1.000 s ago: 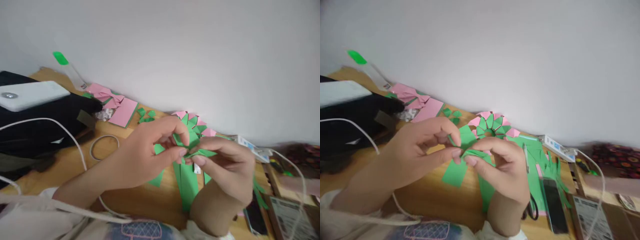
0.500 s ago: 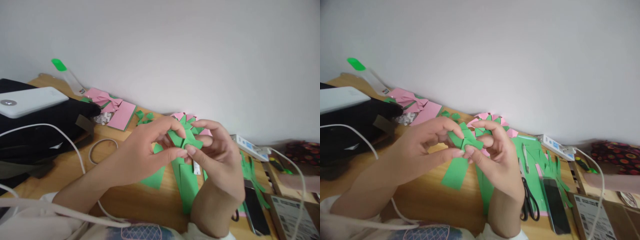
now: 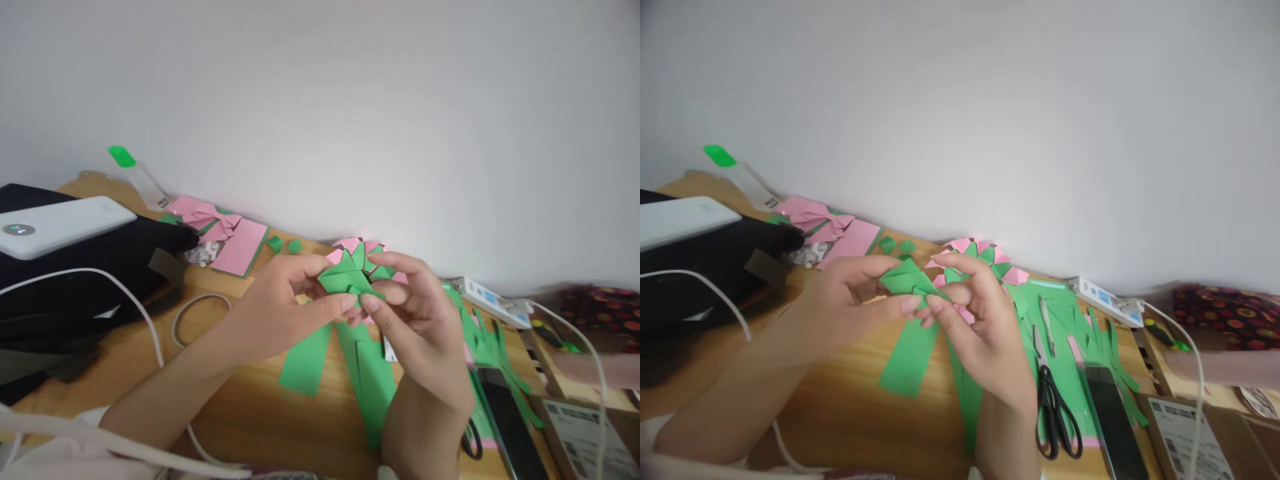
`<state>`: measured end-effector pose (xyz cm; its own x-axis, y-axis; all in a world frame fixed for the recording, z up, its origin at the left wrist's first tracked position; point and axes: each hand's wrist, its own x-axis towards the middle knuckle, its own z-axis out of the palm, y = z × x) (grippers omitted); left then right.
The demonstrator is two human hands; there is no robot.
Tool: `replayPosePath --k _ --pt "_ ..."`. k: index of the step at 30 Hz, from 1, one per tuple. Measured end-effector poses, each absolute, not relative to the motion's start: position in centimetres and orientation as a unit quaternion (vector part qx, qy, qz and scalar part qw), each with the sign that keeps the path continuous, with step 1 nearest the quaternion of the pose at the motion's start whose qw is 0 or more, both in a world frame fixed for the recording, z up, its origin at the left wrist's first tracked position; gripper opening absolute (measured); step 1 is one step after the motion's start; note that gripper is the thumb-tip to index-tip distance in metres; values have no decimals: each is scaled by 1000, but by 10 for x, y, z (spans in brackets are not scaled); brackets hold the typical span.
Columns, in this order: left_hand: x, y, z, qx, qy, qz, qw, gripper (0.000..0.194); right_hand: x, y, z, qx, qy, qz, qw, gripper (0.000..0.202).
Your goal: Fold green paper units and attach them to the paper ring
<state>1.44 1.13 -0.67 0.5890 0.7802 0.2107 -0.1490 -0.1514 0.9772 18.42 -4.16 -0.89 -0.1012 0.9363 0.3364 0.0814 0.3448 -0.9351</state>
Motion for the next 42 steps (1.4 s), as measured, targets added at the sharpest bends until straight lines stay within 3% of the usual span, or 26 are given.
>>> replayPosePath --k 3,9,13,16,22,27,30,33,42 --pt "14 10 -5 709 258 422 503 18 184 -42 -8 -411 -636 377 534 36" --pt "11 10 -11 822 236 515 57 14 187 -42 -4 -474 -628 308 535 28" --pt "9 7 -14 823 227 517 -62 17 183 -49 -1 -479 -655 189 553 37" --pt "6 1 -13 843 236 483 -19 22 180 -54 -3 -459 -684 132 552 47" --pt "10 7 -11 810 209 529 145 20 185 -52 -6 -443 -682 135 566 42" --pt "8 18 -12 680 166 433 567 33 194 -50 -3 -395 -701 171 568 42" --pt "5 22 -12 566 133 339 740 24 196 -49 -2 -383 -728 169 543 43" --pt "6 22 -9 523 188 325 766 12 196 -48 0 -379 -761 145 506 43" --pt "15 17 -9 517 252 346 741 17 194 -49 3 -403 -803 55 436 45"
